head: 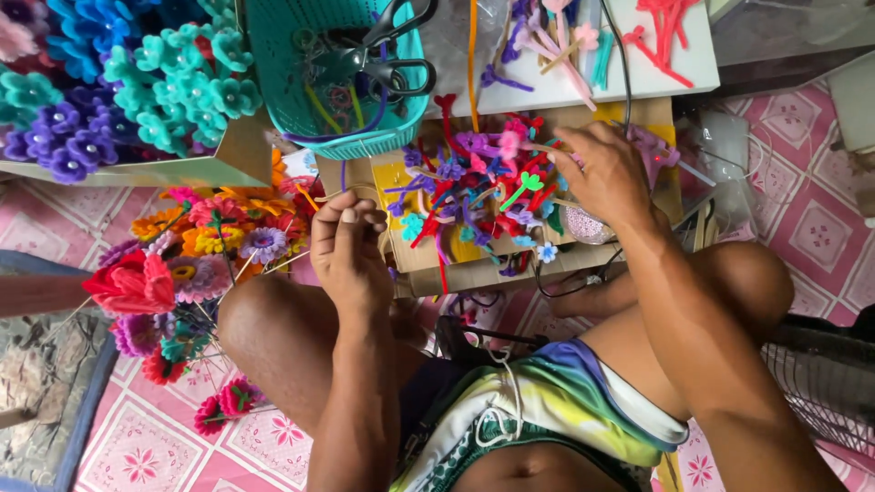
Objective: The person is assembling small decorative items by cutting pipe cleaners and gluing fabric flowers and clips onto them.
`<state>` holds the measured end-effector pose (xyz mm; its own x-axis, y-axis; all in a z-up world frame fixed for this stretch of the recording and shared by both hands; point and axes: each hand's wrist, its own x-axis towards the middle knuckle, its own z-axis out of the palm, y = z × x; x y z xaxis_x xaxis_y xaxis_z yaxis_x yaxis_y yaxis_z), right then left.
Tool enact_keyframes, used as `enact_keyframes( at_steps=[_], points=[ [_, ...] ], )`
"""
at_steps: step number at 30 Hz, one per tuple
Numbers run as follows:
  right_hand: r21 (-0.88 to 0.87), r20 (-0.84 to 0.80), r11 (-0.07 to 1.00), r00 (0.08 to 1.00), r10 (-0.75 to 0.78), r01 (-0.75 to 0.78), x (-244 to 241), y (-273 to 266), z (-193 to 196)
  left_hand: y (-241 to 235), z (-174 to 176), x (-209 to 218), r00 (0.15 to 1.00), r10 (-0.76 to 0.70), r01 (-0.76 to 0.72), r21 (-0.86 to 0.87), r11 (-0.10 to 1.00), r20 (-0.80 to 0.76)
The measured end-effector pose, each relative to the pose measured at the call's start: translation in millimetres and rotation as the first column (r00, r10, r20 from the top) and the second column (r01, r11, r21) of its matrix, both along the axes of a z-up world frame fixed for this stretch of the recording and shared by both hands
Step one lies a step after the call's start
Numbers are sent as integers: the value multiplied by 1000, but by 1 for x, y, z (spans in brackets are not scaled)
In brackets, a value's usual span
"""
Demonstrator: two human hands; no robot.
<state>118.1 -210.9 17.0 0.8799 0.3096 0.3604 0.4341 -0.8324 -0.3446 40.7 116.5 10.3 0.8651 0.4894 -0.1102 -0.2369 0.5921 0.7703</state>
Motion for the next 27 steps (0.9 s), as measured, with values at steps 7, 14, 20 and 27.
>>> enact_keyframes(
  at_steps=[7, 14, 20, 27],
  points=[
    [104, 144, 995, 989, -13, -2, -31, -25, 17, 5, -2, -1, 1000, 12, -13, 2, 1000, 10],
    [238, -27, 963, 992, -123, 126, -92, -38, -7, 1, 0, -5, 1000, 8, -8, 30, 1000, 0],
    [167, -18, 972, 987, -163, 163, -116, -75, -8, 5, -9, -8, 999, 22, -25, 104, 994, 28],
    [105, 2, 957, 962, -272, 271, -119, -89, 35, 0, 19, -23, 985, -169, 170, 413, 895, -38]
  ],
)
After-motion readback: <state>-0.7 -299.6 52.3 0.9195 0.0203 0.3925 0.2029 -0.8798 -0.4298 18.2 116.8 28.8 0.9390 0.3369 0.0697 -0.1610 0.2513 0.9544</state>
